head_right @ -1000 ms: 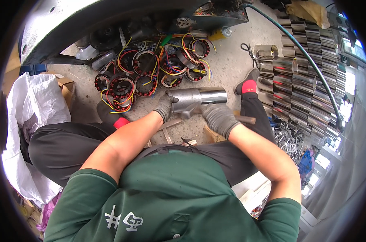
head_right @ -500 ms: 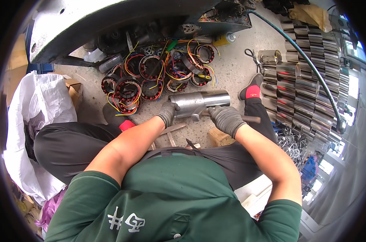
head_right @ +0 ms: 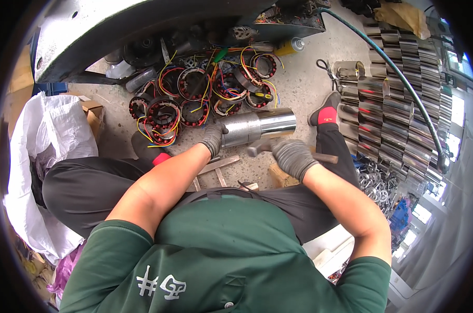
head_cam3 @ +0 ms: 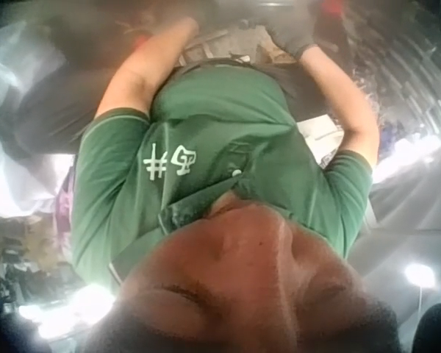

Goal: The person uses a hammer to shape a metal cylinder against a block, then places it into a hydraulic press alongside a coiled wire component and activates the machine.

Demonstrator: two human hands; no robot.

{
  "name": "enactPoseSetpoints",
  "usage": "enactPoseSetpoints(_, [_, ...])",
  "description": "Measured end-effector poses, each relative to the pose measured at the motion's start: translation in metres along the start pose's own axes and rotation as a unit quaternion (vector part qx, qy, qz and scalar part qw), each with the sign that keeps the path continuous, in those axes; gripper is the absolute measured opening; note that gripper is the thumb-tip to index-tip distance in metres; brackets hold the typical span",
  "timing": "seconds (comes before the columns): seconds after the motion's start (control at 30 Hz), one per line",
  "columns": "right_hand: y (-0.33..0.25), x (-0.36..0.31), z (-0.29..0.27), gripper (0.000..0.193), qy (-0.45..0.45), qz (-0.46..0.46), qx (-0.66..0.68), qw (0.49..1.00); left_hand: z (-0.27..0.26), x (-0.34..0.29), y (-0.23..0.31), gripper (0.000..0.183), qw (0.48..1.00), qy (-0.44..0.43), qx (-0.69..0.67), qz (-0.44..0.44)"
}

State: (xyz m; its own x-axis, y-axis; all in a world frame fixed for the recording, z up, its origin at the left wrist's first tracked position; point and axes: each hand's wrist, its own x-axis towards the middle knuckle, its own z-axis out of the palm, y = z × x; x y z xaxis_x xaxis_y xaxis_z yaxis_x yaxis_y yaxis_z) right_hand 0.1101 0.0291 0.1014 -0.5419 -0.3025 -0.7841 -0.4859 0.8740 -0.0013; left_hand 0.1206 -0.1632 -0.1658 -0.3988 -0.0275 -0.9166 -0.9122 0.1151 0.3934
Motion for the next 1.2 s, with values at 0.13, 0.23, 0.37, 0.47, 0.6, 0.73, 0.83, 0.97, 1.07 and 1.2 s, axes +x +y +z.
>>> enactPoseSetpoints(0.13, [-0.006,0.012,0.012,0.030,0.072,-0.076,0.084,0.991,-0.002,0.012,-0.005,0.044,0.998,-0.034,0.048,0.018])
enactPoseSetpoints(0.23, [0.029,0.008,0.017,0.032,0.035,0.011,0.027,0.999,-0.008,0.005,0.002,0.043,0.997,-0.055,0.057,0.012])
enactPoseSetpoints(0.37, [0.025,0.005,0.014,0.033,0.026,0.006,0.020,0.999,-0.003,0.008,0.001,0.043,0.999,-0.033,0.013,-0.025])
enactPoseSetpoints(0.47, [-0.012,0.005,-0.013,0.028,0.082,-0.061,0.059,0.993,-0.008,0.004,0.004,0.042,0.998,-0.037,-0.016,-0.053])
enactPoseSetpoints(0.6, [0.028,0.012,0.018,0.025,0.079,-0.010,0.024,0.997,-0.018,-0.010,0.024,0.041,0.991,-0.048,-0.064,-0.107])
enactPoseSetpoints(0.73, [0.027,0.016,-0.002,0.024,0.036,0.005,-0.057,0.998,-0.028,0.024,0.009,0.032,0.992,-0.071,-0.065,-0.081])
enactPoseSetpoints(0.83, [-0.006,0.016,-0.007,0.028,0.038,-0.064,0.088,0.993,-0.037,-0.008,0.031,0.022,0.969,-0.095,-0.193,-0.125])
enactPoseSetpoints(0.97, [0.009,0.020,0.017,0.020,0.036,-0.045,0.036,0.998,-0.043,-0.003,0.038,0.026,0.963,-0.132,-0.191,-0.136])
enactPoseSetpoints(1.07, [0.047,0.003,0.039,0.019,0.057,0.065,-0.015,0.996,-0.049,-0.041,0.065,0.026,0.950,-0.150,-0.210,-0.174])
enactPoseSetpoints(1.2, [0.085,0.010,0.031,0.028,0.105,0.170,0.065,0.978,-0.040,-0.032,0.036,0.045,0.936,-0.065,-0.323,-0.127])
